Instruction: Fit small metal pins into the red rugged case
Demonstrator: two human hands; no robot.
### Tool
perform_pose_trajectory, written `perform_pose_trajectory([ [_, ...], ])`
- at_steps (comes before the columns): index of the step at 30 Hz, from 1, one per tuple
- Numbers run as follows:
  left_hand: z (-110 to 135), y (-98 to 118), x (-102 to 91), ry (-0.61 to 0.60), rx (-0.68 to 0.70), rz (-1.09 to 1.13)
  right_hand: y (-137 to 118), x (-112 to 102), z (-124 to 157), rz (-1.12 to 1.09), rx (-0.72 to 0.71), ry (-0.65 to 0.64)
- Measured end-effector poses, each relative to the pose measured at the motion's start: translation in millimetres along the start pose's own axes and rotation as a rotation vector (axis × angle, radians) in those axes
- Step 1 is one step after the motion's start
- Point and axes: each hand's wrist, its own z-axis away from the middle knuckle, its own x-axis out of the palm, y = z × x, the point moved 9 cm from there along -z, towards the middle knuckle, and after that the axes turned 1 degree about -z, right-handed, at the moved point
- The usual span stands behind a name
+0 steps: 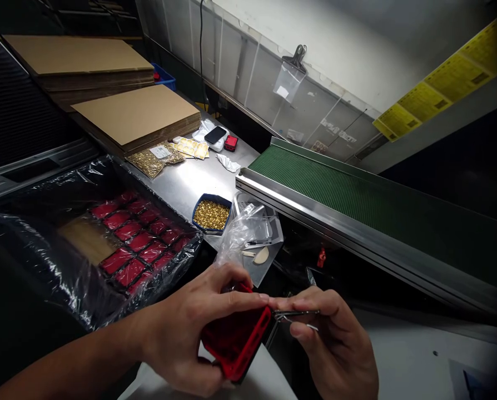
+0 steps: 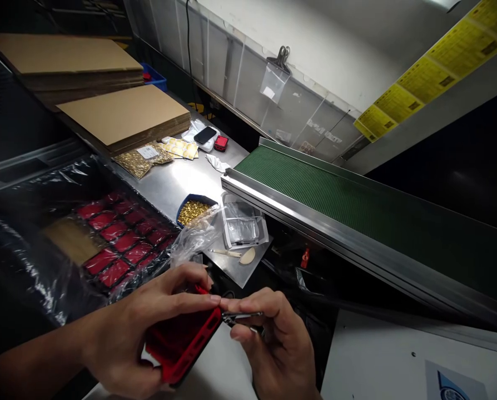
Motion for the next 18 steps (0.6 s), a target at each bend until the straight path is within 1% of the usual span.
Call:
perform_pose_trajectory([
  [3,-2.1,2.4,-1.7,0.010,0.029,0.023,0.2,-2.7,-0.8,-0.083,0.022,0.068],
  [5,-3.6,4.2,-2.5,0.012,0.050,0.031,0.7,-3.3,-1.5,-0.119,0.035,0.092],
  [9,-5.7,3.1,-2.6,0.002,0.062,0.044,-1.2,-1.3,-4.0,-0.126,0.018,0.071],
  [14,-6.4,0.8,-3.5,0.021,0.081,0.068,-6.7,-1.5,-5.8,-0.111,-0.044,0.026],
  [18,-7.1,-1.0,-3.3,0.022,0.067,0.081,-7.9,-2.3,-6.4,-0.081,-0.055,0.012],
])
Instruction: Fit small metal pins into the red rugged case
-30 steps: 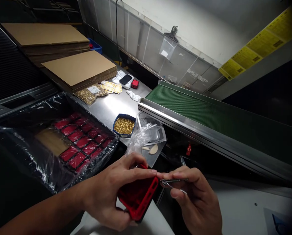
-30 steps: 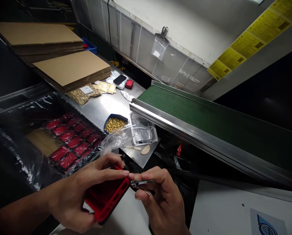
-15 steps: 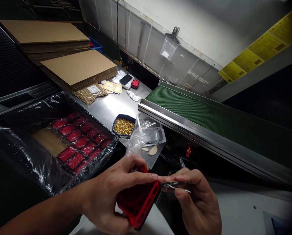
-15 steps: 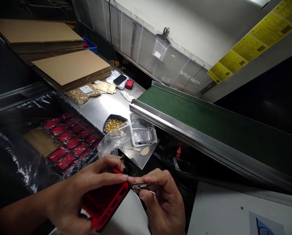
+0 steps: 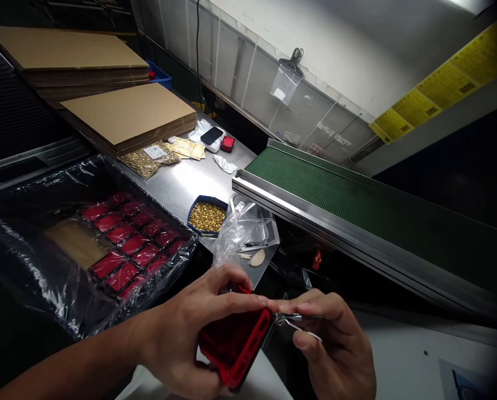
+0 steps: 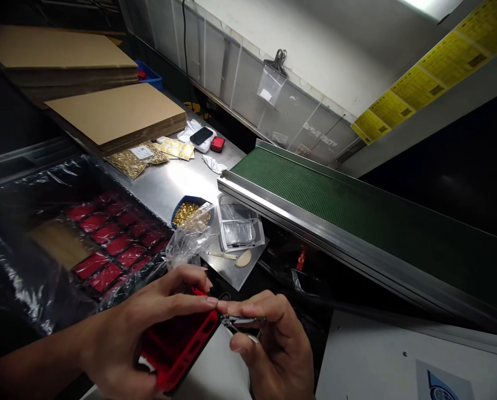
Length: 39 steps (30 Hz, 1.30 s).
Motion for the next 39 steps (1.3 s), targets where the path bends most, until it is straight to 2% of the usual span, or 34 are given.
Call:
perform_pose_trajectory([
  [4,-1,1,0.5,0.013,0.010,-0.016,-2,0,0,0.020,-0.048,0.077],
  [8,1,-1,-2.3,0.122,0.027,-0.070,6,0,1,-0.071,-0.026,0.199],
  [11,4,-2,-2.4,0.175,0.044,-0.087,10,5,0,-0.145,-0.002,0.196],
  [14,5,-3,-1.0,0.172,0.049,-0.110,10,6,0,-0.168,0.006,0.196],
  [27,7,-5,1.7,0.151,0.025,-0.132,8,6,-1,-0.100,0.001,0.133],
  [32,8,-4,2.6,0.155,0.028,-0.122,6,8,2,-0.071,-0.019,0.148],
  [36,8,-4,2.0,0.173,0.007,-0.083,9,-6,4,-0.060,0.000,0.262],
  [39,11,-19,0.1,0.213,-0.079,-0.013,47,-31,6,-0.073,0.138,0.384],
])
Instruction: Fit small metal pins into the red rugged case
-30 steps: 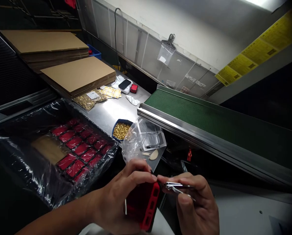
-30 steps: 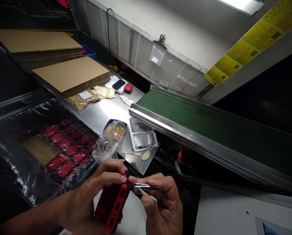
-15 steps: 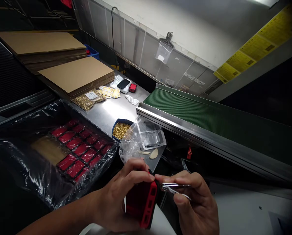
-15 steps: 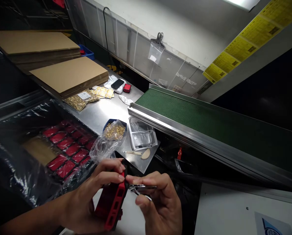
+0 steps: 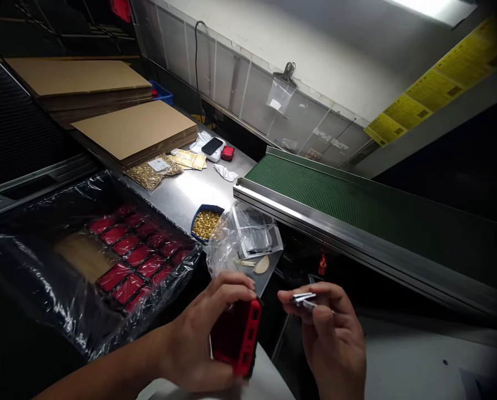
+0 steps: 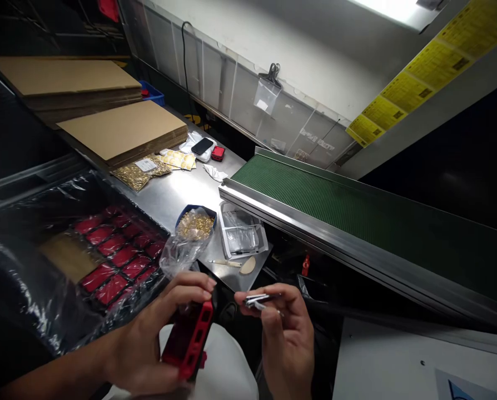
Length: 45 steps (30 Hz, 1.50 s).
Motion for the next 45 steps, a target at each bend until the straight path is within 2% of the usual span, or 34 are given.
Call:
perform_pose_trajectory([
  [2,8,-30,-0.3,0.021,-0.160,0.079,47,-21,-8,0.055,0.100,0.063],
  [5,38,-99,10.0,0.003,-0.527,0.295,142,-51,-13,0.240,0.246,0.105],
  [6,51,-120,11.2,0.035,-0.628,0.344,175,-59,-12,0.267,0.286,0.111],
  [9,85,-165,14.8,0.102,-0.785,0.334,255,-77,-4,0.311,0.364,0.142],
  [12,114,-187,17.4,0.229,-0.948,0.343,300,-91,3,0.395,0.390,0.176],
  [15,137,-191,14.4,0.405,-1.123,0.441,316,-110,5,0.540,0.378,0.221],
  [17,142,-188,7.2,0.424,-1.180,0.447,321,-121,4,0.629,0.363,0.216],
  [21,138,-189,-21.9,0.293,-1.136,0.192,326,-129,-2,0.738,0.335,0.130],
  [23,138,-195,-33.6,0.306,-1.099,0.095,325,-129,-7,0.782,0.315,0.107],
  [25,141,-203,-36.8,0.371,-1.079,0.065,324,-126,-12,0.829,0.313,0.081],
  [27,144,-213,-28.3,0.418,-1.095,0.096,324,-121,-16,0.873,0.320,0.041],
  [29,145,-221,-10.4,0.425,-1.140,0.187,321,-117,-19,0.904,0.309,0.001],
  [32,144,-224,24.6,0.338,-1.253,0.405,315,-116,-20,0.929,0.307,-0.053],
  [35,135,-211,57.9,0.253,-1.348,0.784,305,-116,-20,0.911,0.331,-0.095],
  [37,124,-202,64.6,0.308,-1.340,0.976,291,-109,-22,0.858,0.330,-0.118],
  [40,111,-200,53.5,0.483,-1.298,0.976,255,-84,-25,0.749,0.327,-0.156],
  [43,98,-198,42.1,0.626,-1.239,0.961,198,-42,-24,0.643,0.279,-0.218],
  [45,86,-189,37.7,0.674,-1.178,0.975,152,-7,-20,0.593,0.199,-0.292],
])
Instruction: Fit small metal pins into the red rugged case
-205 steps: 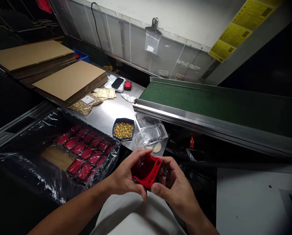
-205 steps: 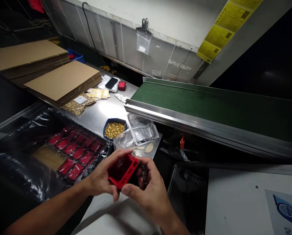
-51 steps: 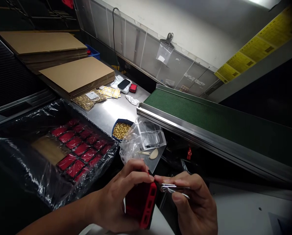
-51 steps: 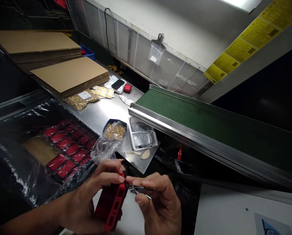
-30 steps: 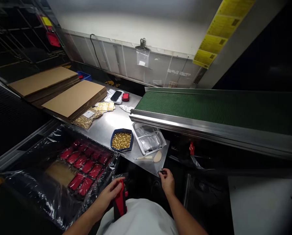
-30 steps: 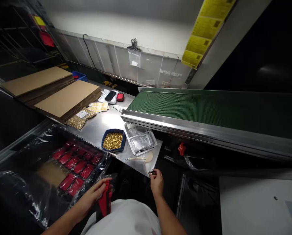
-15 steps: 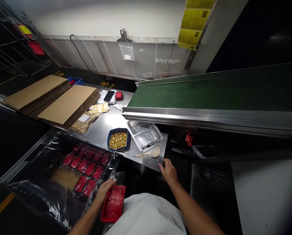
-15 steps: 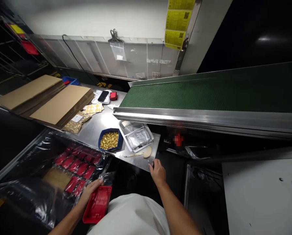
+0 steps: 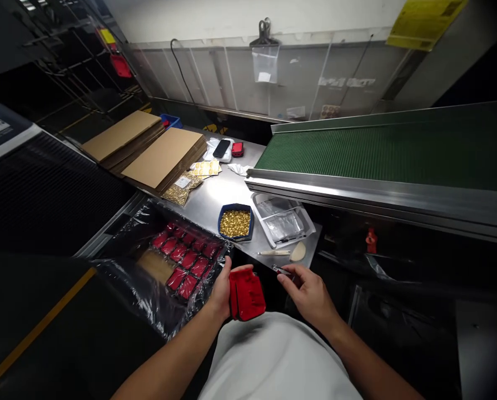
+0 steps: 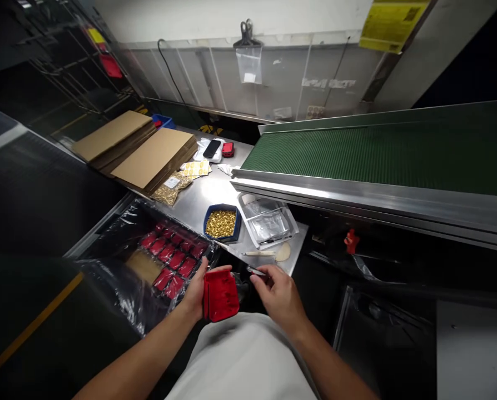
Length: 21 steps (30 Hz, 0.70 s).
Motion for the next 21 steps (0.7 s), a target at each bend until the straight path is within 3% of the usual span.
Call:
perform_pose_trajectory([
  [3,18,13,22.0,-0.057,0.079,0.035,-79,9,16,0.060,-0.227,-0.045],
  [6,37,24,38.8,-0.107,0.134,0.069,-115,21,23,0.117,-0.276,-0.078],
  [11,50,32,47.7,-0.167,0.158,0.081,-128,32,21,0.120,-0.271,-0.111],
  [21,53,29,51.9,-0.251,0.053,0.052,-141,34,21,0.162,-0.337,-0.123],
])
